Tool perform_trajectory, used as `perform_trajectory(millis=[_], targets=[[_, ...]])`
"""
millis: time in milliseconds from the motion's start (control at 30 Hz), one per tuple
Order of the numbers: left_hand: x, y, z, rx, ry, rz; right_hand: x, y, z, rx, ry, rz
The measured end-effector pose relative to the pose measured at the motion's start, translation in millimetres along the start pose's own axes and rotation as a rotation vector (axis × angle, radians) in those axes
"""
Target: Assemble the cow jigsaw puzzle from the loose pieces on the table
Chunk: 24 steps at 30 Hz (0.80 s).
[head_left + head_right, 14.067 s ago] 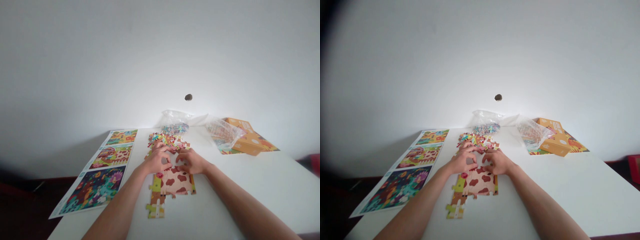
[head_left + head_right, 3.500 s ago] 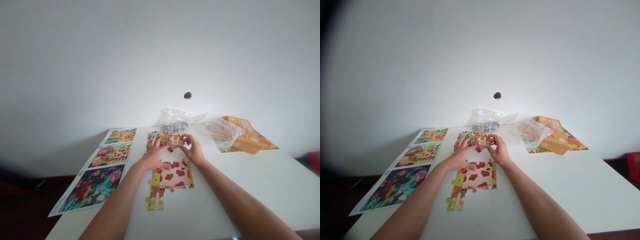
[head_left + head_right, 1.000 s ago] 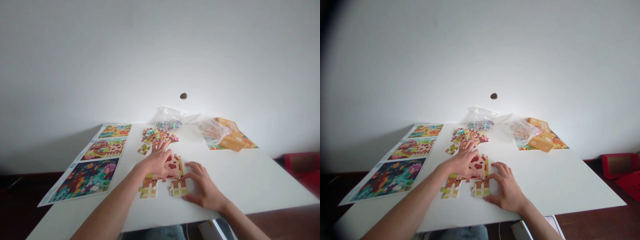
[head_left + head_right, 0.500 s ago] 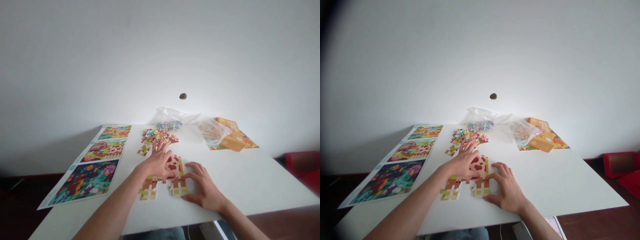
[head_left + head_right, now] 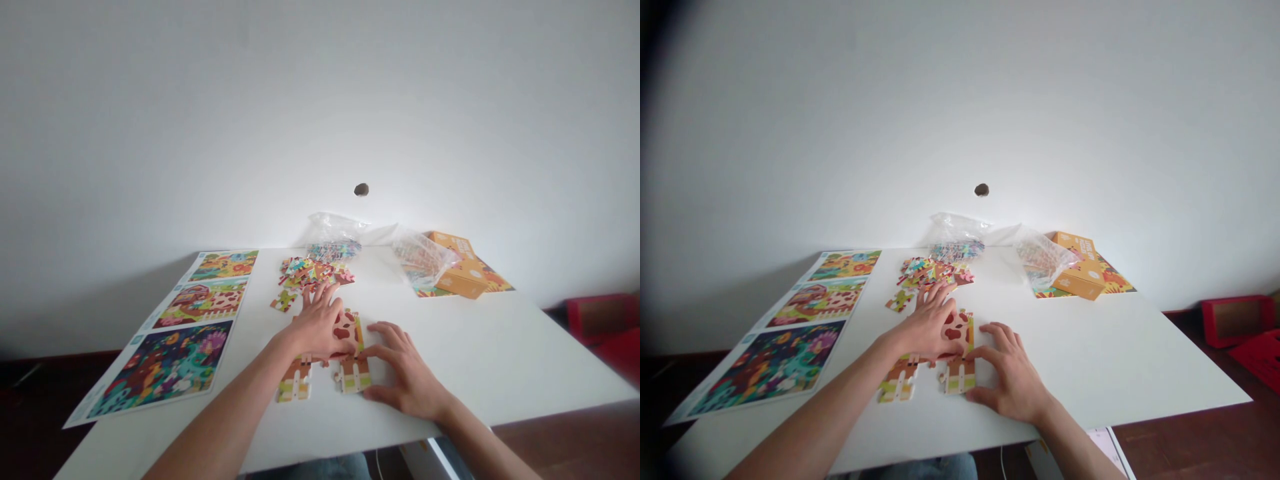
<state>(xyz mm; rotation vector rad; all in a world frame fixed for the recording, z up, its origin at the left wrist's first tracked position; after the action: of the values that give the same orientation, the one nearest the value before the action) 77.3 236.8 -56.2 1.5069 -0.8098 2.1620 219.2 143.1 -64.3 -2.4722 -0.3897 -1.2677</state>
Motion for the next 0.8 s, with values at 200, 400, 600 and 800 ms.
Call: perform_trajectory(millis=[200,400,600,800], targets=[[-1.3,0.7,-0.8,-0.002,-0.017,0.0,-0.2,-0.3,-0.4,0.005,0.008,-0.006],[-1.5,0.3,-1.2,0.003,-0.008,0.005,1.1,-0.5,-1.9,0.009,0.007,0.004],[0.2,-0.4,-0.6,0.003,-0.016,0.018,0.8,-0.4,-1.9,0.011,0.01,0.004],[1.7,-1.0,0.6,0.009,-0.038,0.004,1.2,0.0,-3.1,0.015,0.012,-0.002]])
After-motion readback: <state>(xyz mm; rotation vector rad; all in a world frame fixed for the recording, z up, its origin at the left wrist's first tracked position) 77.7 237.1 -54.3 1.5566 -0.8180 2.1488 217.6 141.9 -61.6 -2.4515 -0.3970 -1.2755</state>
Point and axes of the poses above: each hand's wrist, its own y-axis away from the middle knuckle, its own x-axis out of the back of the hand, z = x × y, the point moved 8 cm from there along -y, towards the middle knuckle, and after that the axes turned 5 degrees about z, right-handed, at the moved point
